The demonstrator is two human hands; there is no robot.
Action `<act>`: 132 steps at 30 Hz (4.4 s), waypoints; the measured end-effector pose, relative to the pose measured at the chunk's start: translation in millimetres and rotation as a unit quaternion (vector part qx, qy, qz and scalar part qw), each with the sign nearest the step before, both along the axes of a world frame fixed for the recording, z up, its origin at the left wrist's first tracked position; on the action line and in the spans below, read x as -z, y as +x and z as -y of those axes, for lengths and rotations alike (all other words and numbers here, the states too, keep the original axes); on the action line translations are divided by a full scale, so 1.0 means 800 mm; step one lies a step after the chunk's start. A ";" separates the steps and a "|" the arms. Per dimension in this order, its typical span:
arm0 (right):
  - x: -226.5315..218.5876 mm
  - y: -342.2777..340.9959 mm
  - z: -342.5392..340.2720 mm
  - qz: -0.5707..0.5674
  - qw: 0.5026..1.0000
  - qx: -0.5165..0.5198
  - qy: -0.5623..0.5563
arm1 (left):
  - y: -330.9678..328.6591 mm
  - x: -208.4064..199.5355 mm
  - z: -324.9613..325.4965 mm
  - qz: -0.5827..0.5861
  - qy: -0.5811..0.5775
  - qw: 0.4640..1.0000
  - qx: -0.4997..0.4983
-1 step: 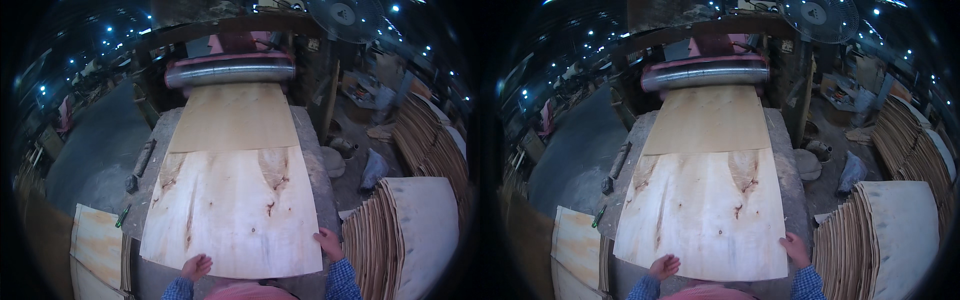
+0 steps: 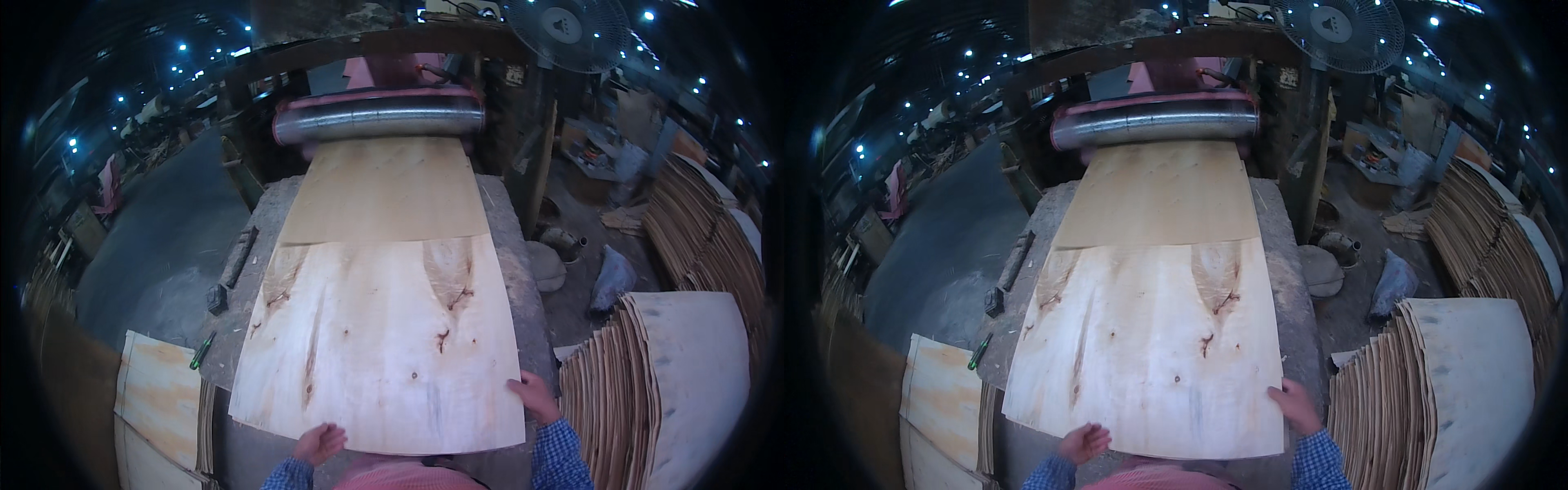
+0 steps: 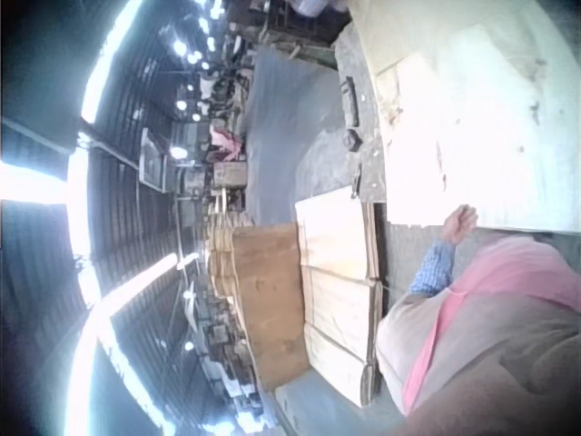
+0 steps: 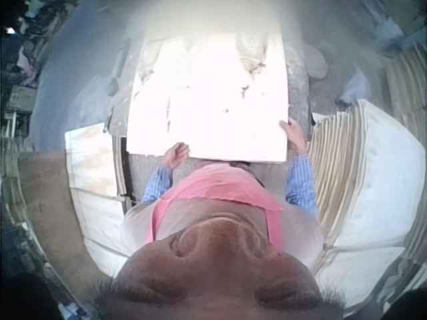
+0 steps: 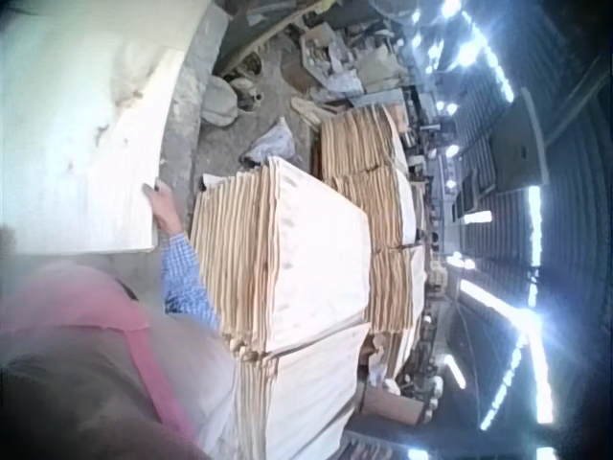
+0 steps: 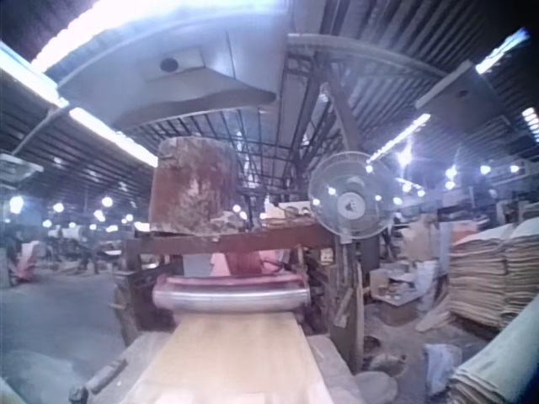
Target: The person feeds wood veneer sheets into a roller machine, aligning them by hand as they pass through, and then uses a measuring tool on one of the sheets.
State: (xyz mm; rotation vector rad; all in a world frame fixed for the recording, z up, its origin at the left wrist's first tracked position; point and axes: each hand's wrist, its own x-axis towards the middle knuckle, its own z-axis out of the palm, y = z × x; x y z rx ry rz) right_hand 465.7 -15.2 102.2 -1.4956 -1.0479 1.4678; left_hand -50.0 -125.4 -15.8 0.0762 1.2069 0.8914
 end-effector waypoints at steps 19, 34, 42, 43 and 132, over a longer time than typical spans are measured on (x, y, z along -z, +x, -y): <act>0.028 0.026 0.008 -0.271 0.957 0.082 -0.059 | 0.025 -0.087 0.019 0.051 0.130 0.979 -0.150; 0.167 -0.048 0.012 0.578 0.801 0.068 0.138 | -0.003 0.052 0.014 0.080 0.112 0.933 -0.332; 0.158 -0.064 0.012 0.578 0.801 0.069 0.139 | 0.013 0.064 -0.006 -0.143 0.034 0.898 -0.415; 0.154 -0.065 0.013 0.571 0.808 0.067 0.130 | 0.010 0.068 -0.006 -0.145 0.029 0.900 -0.411; 0.146 -0.386 -0.209 0.590 0.771 -0.038 0.236 | -0.346 -0.107 -0.183 -0.354 0.189 0.867 -0.296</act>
